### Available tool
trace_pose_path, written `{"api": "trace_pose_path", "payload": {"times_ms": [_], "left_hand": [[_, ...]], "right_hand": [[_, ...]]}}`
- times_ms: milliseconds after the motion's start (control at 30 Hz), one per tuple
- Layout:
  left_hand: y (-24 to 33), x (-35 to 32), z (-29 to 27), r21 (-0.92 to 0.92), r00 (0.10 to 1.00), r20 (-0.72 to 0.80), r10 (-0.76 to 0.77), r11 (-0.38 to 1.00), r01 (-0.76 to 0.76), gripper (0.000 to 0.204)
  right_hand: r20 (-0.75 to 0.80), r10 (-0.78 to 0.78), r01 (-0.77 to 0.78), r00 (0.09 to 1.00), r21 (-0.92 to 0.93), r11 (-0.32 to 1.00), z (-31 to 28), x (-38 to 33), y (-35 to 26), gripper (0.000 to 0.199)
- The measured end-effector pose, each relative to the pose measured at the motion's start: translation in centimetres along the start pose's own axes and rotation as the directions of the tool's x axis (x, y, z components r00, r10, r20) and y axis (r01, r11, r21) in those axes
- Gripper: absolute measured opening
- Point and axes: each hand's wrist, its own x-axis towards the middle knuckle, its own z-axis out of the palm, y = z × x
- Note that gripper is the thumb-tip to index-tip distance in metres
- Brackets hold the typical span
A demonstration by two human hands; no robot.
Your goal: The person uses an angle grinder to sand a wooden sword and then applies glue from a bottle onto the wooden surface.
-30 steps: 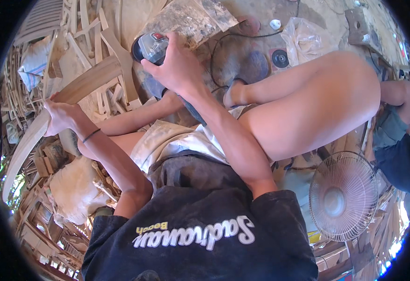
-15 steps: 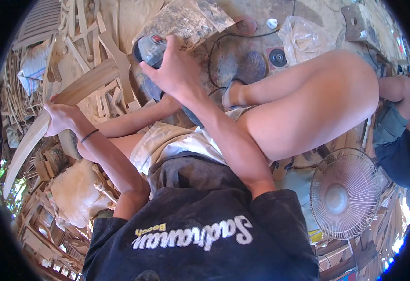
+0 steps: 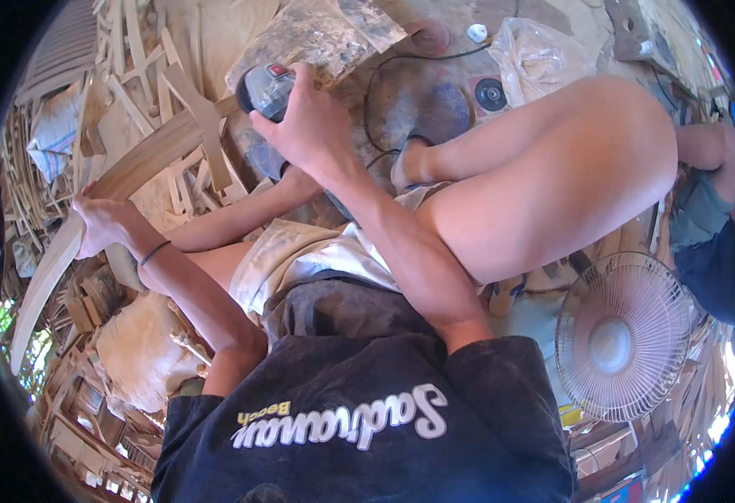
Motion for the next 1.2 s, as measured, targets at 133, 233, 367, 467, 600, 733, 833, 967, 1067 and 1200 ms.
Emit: {"api": "trace_pose_path", "payload": {"times_ms": [133,233,367,467,600,733,833,967,1067,1200], "left_hand": [[-1.7,1.6,-1.2,0.005,0.999,-0.021,0.035,0.999,-0.035,0.087],[-2.6,1.3,-1.0,0.001,0.999,-0.017,0.052,0.999,-0.052,0.082],[-2.7,0.0,0.0,-0.061,0.999,-0.048,0.006,0.998,-0.009,0.08],[-1.8,2.2,-1.5,-0.076,0.995,0.055,0.078,0.994,-0.073,0.081],[-2.6,-0.7,-0.3,-0.041,0.998,0.031,-0.054,0.998,0.056,0.07],[-5.5,3.5,-2.9,-0.81,0.96,0.044,-0.277,0.552,0.196,0.094],[-0.3,0.5,1.9,-0.442,0.861,-0.189,-0.472,0.824,0.355,0.11],[-0.8,2.4,1.3,-0.375,0.872,-0.219,-0.438,0.862,0.339,0.111],[-2.8,1.6,1.7,-0.343,0.873,-0.185,-0.451,0.862,0.373,0.111],[1.8,0.8,3.0,-0.283,0.839,-0.242,-0.488,0.862,0.42,0.11]], "right_hand": [[-0.047,0.073,-0.075,0.996,-0.037,0.997,-0.3,0.7,1.6,0.085],[-0.003,0.068,-0.068,0.998,-0.01,0.998,-0.8,0.4,0.6,0.085],[0.052,-0.054,0.052,0.997,0.027,0.998,0.6,0.3,-0.3,0.086],[0.046,-0.044,0.043,0.998,0.041,0.998,1.3,0.5,-0.3,0.087],[-0.087,0.09,-0.094,0.992,-0.052,0.994,-1.2,1.0,2.7,0.088],[-0.182,0.056,-0.061,0.982,-0.02,0.998,-0.6,0.5,1.7,0.086],[-0.154,-0.004,0.009,0.988,0.033,0.999,-0.2,0.3,1.5,0.086],[-0.026,-0.047,0.05,0.999,0.143,0.988,1.8,0.1,-0.6,0.088],[-0.034,-0.064,0.067,0.997,0.102,0.993,1.9,0.5,-0.3,0.09],[-0.037,-0.06,0.064,0.997,0.106,0.992,2.1,1.2,0.6,0.093]]}}
